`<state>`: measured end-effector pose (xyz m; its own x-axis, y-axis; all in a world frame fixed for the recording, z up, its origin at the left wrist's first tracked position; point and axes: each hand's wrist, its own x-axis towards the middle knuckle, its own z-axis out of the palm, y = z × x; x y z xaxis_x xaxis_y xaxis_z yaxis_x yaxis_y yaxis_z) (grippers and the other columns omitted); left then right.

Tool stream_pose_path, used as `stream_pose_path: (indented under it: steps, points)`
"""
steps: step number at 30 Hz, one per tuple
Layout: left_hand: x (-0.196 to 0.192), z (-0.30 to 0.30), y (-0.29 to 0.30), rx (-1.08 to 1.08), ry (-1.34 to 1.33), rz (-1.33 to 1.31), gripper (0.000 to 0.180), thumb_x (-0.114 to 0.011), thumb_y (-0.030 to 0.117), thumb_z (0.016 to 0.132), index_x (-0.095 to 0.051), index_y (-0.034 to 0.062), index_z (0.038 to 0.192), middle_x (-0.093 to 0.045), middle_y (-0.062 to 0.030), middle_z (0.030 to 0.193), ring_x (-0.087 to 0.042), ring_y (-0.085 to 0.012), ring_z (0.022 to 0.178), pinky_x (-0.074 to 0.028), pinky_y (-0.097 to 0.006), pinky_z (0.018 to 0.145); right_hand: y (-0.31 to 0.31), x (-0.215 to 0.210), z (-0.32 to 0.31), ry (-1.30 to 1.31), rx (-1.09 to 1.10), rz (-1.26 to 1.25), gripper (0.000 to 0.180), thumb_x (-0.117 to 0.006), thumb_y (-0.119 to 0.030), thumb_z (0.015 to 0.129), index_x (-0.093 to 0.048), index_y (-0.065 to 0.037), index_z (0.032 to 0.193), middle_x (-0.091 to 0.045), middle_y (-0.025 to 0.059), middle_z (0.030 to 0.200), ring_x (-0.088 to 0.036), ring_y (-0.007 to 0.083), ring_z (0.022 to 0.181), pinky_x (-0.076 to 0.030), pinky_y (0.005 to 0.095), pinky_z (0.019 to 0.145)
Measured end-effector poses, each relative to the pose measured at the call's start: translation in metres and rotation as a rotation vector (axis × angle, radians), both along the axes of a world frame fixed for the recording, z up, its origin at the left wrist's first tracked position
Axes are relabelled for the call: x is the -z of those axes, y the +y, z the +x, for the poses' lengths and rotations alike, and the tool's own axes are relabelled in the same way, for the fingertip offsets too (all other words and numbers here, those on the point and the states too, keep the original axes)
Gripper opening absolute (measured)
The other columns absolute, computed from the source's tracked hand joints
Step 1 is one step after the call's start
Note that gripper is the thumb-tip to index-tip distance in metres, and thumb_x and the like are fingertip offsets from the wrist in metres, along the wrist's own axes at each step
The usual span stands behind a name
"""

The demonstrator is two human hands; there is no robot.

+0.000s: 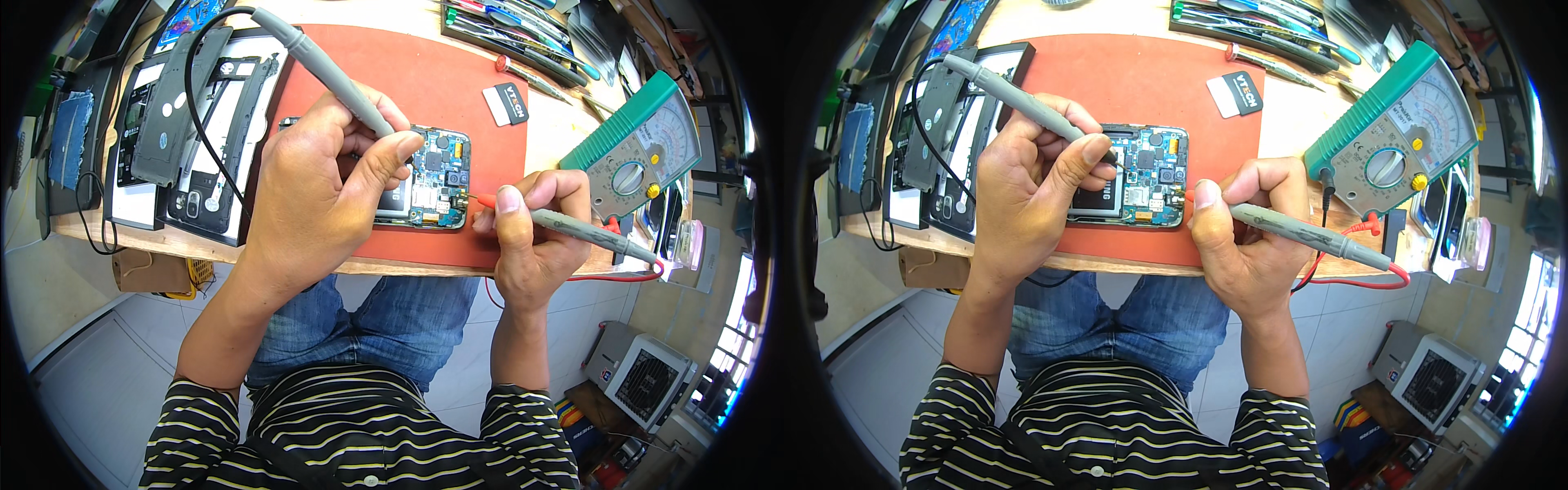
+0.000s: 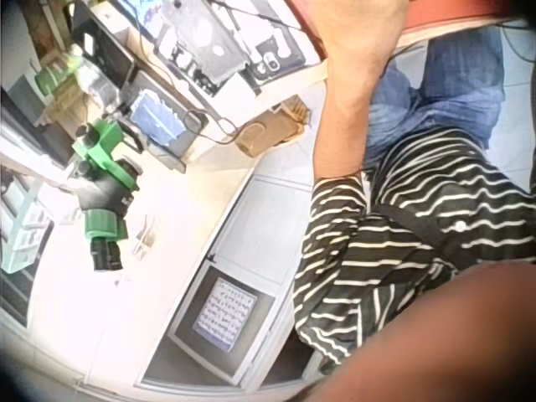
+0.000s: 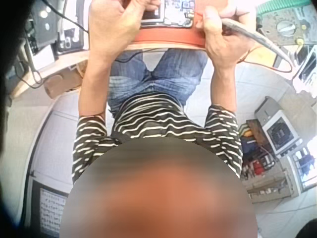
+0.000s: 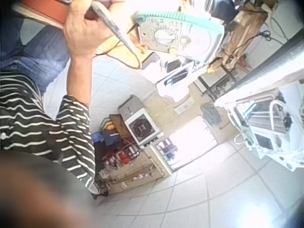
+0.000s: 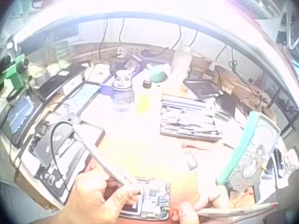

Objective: The person uses a multimeter to test points on a disassembled smartphone motherboard, then tests a second smartphone's screen. The person holds the multimeter probes and touches various points on the circuit board and the second phone's display.

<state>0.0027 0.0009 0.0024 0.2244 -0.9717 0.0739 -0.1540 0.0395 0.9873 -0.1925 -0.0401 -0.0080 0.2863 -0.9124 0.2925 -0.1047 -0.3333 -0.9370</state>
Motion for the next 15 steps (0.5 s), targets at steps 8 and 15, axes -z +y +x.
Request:
stream_pose_path:
  steps: [8,15]
  points:
    - [0.0003,0.0,-0.0003,0.0,-0.013,-0.009,0.014,-0.062,0.005,0.095,-0.054,-0.003,0.103,-0.062,-0.0059,0.087,-0.066,-0.0086,0.077,-0.058,-0.019,0.068,0.0005,-0.0018,0.0013,0.011,0.006,0.009,0.02,-0.06,0.002,0.091,-0.042,-0.006,0.09,-0.054,0.0047,0.069,-0.054,0.0092,0.055,-0.051,0.0229,0.054]
    - [-0.0001,0.0006,0.0002,0.001,-0.02,0.009,0.015,-0.063,0.006,0.095,-0.054,-0.0023,0.105,-0.062,-0.0058,0.088,-0.066,-0.0082,0.077,-0.057,-0.019,0.068,0.0003,0.0024,0.0058,-0.079,0.044,-0.009,0.021,-0.066,-0.001,0.089,-0.046,-0.004,0.091,-0.057,-0.0018,0.067,-0.048,-0.0022,0.054,-0.034,0.0138,0.046]
